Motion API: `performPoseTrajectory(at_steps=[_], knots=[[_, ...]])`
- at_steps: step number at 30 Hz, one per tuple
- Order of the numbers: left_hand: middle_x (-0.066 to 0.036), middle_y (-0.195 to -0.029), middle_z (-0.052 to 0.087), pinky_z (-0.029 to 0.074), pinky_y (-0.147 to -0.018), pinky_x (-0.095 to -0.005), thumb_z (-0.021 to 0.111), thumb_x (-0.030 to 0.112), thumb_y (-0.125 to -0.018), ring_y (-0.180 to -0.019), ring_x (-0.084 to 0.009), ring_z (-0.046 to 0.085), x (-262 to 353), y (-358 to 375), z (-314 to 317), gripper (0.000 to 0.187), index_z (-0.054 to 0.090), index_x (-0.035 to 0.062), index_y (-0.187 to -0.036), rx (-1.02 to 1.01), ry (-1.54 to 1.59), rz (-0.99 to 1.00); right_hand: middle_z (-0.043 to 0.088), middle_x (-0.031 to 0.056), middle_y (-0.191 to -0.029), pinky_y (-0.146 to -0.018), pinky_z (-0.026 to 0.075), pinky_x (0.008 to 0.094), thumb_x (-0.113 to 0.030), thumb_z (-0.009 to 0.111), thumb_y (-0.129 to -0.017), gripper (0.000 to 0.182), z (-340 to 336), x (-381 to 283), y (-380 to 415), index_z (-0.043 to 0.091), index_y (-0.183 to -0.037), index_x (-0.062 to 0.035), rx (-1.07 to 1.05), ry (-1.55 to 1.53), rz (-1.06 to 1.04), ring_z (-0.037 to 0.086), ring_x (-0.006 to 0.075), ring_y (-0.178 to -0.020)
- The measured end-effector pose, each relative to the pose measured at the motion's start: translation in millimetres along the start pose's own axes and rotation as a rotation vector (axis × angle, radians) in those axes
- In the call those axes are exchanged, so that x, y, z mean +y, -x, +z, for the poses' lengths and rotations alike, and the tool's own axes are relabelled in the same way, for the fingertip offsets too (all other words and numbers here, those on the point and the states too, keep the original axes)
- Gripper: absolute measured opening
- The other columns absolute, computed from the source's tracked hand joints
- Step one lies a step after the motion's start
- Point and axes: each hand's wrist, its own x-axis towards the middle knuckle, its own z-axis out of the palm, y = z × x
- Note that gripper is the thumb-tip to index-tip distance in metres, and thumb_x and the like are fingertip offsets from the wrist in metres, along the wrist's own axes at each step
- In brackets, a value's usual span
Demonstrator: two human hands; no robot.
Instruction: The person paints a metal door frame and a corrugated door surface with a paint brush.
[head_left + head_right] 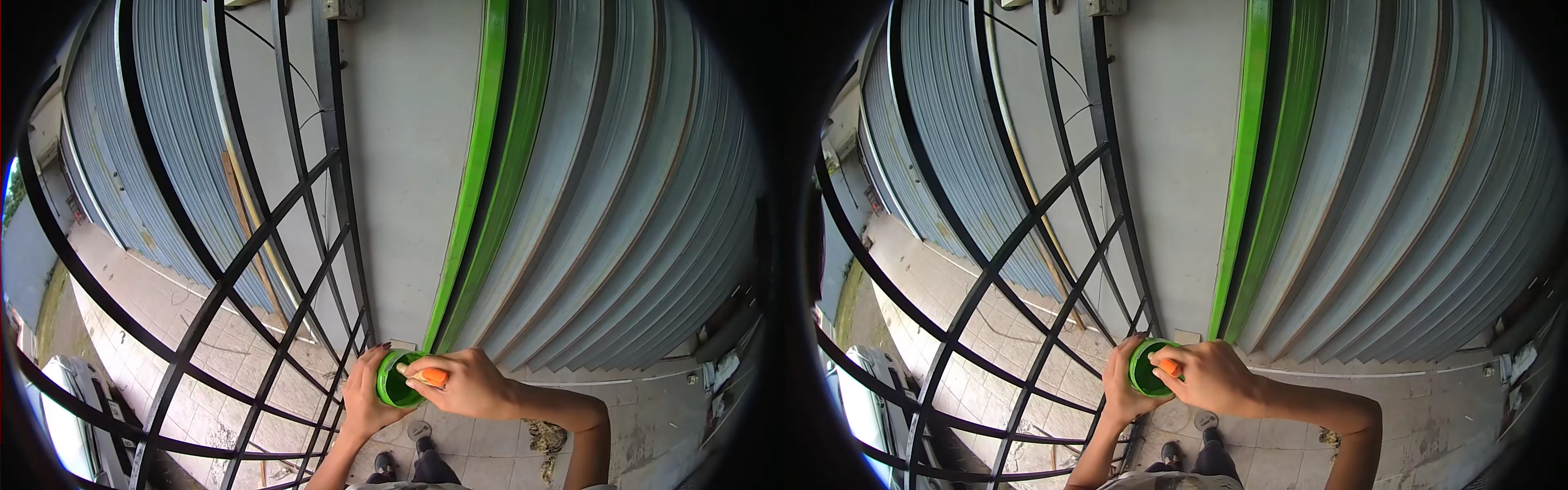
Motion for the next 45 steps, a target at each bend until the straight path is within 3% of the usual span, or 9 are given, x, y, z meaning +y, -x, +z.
performPoseTrajectory(at_steps=[6,9,16,20,23,30,34,38,45], knots=[[-0.019,-0.115,0.062,0.054,-0.089,-0.0411,0.092,0.025,-0.05,-0.106,-0.0361,0.063,-0.6,4.5,-4.5,0.086,0.053,-0.0015,-0.122,0.016,0.022,0.043,0.069,0.0126,-0.069,-0.055,0.055,0.0361,-0.014,0.071,-0.083,0.018,11.7,-8.1,4.1,0.066,-0.099,-0.0082,-0.069,0.025,0.056,0.068,0.0289,-0.059],[-0.019,-0.116,0.062,0.054,-0.089,-0.0407,0.092,0.025,-0.05,-0.106,-0.0358,0.063,1.1,5.4,-7.5,0.087,0.053,-0.0013,-0.122,0.006,0.027,0.043,0.072,0.011,-0.079,-0.056,0.056,0.0335,-0.016,0.077,-0.082,0.017,10.2,-12.6,5.8,0.069,-0.095,-0.009,-0.078,0.066,0.11,0.07,0.0277,-0.064],[-0.017,-0.118,0.062,0.054,-0.088,-0.0386,0.093,0.023,-0.047,-0.105,-0.0333,0.064,-2.1,13.0,-6.5,0.09,0.052,0.0007,-0.125,-0.078,0.083,-0.109,0.074,0.0107,-0.085,-0.056,0.055,0.0251,-0.007,0.078,-0.082,0.018,-17.7,-23.6,20.5,0.07,-0.097,-0.0012,0.223,-0.17,0.068,0.073,0.0167,-0.071],[-0.015,-0.114,0.062,0.054,-0.086,-0.039,0.094,0.027,-0.047,-0.1,-0.0315,0.065,-10.8,22.7,5.7,0.092,0.052,0.0023,-0.125,-0.126,0.112,-0.195,0.073,0.0087,-0.084,-0.053,0.053,0.0235,-0.011,0.075,-0.087,0.02,4.6,-1.9,48.4,0.069,-0.099,0.0028,0.266,-0.739,0.577,0.072,0.0144,-0.074],[-0.015,-0.113,0.063,0.054,-0.087,-0.0392,0.094,0.03,-0.049,-0.1,-0.0313,0.065,-8.6,24.9,13.1,0.09,0.052,0.0022,-0.124,-0.145,0.155,-0.247,0.073,0.0098,-0.088,-0.049,0.052,0.0239,-0.008,0.074,-0.087,0.019,25.6,16.0,68.0,0.068,-0.102,0.0013,0.425,-1.03,0.671,0.072,0.0153,-0.075],[-0.015,-0.11,0.064,0.056,-0.081,-0.0383,0.095,0.033,-0.051,-0.095,-0.0309,0.067,-6.2,27.2,20.4,0.089,0.053,0.0019,-0.123,-0.164,0.161,-0.24,0.071,0.0098,-0.092,-0.047,0.051,0.0237,-0.003,0.07,-0.087,0.015,42.9,28.9,97.2,0.065,-0.101,0.0015,0.694,-1.227,0.87,0.073,0.0177,-0.083],[-0.015,-0.109,0.064,0.056,-0.081,-0.0383,0.094,0.033,-0.051,-0.095,-0.0308,0.067,-3.5,25.7,17.7,0.089,0.053,0.002,-0.123,-0.187,0.157,-0.235,0.072,0.009,-0.097,-0.057,0.056,0.026,-0.002,0.073,-0.084,0.017,44.7,24.1,107.6,0.067,-0.101,-0.0003,0.628,-0.974,0.629,0.073,0.0185,-0.086],[-0.015,-0.11,0.064,0.055,-0.082,-0.0388,0.094,0.034,-0.05,-0.096,-0.0316,0.067,-2.3,26.1,16.0,0.09,0.054,0.0023,-0.123,-0.221,0.138,-0.238,0.071,0.012,-0.11,-0.076,0.061,0.0288,0.001,0.077,-0.077,0.022,37.1,6.6,97.5,0.072,-0.097,-0.0036,0.365,-0.147,0.018,0.073,0.0221,-0.092],[-0.015,-0.108,0.066,0.055,-0.082,-0.0396,0.095,0.035,-0.047,-0.097,-0.0332,0.067,-8.8,29.4,13.6,0.091,0.055,0.0022,-0.122,-0.22,0.154,-0.293,0.069,0.0098,-0.117,-0.067,0.058,0.0231,-0.013,0.073,-0.081,0.012,42.1,-3.9,104.5,0.072,-0.093,-0.0127,0.237,0.5,-0.307,0.071,0.0186,-0.099]])
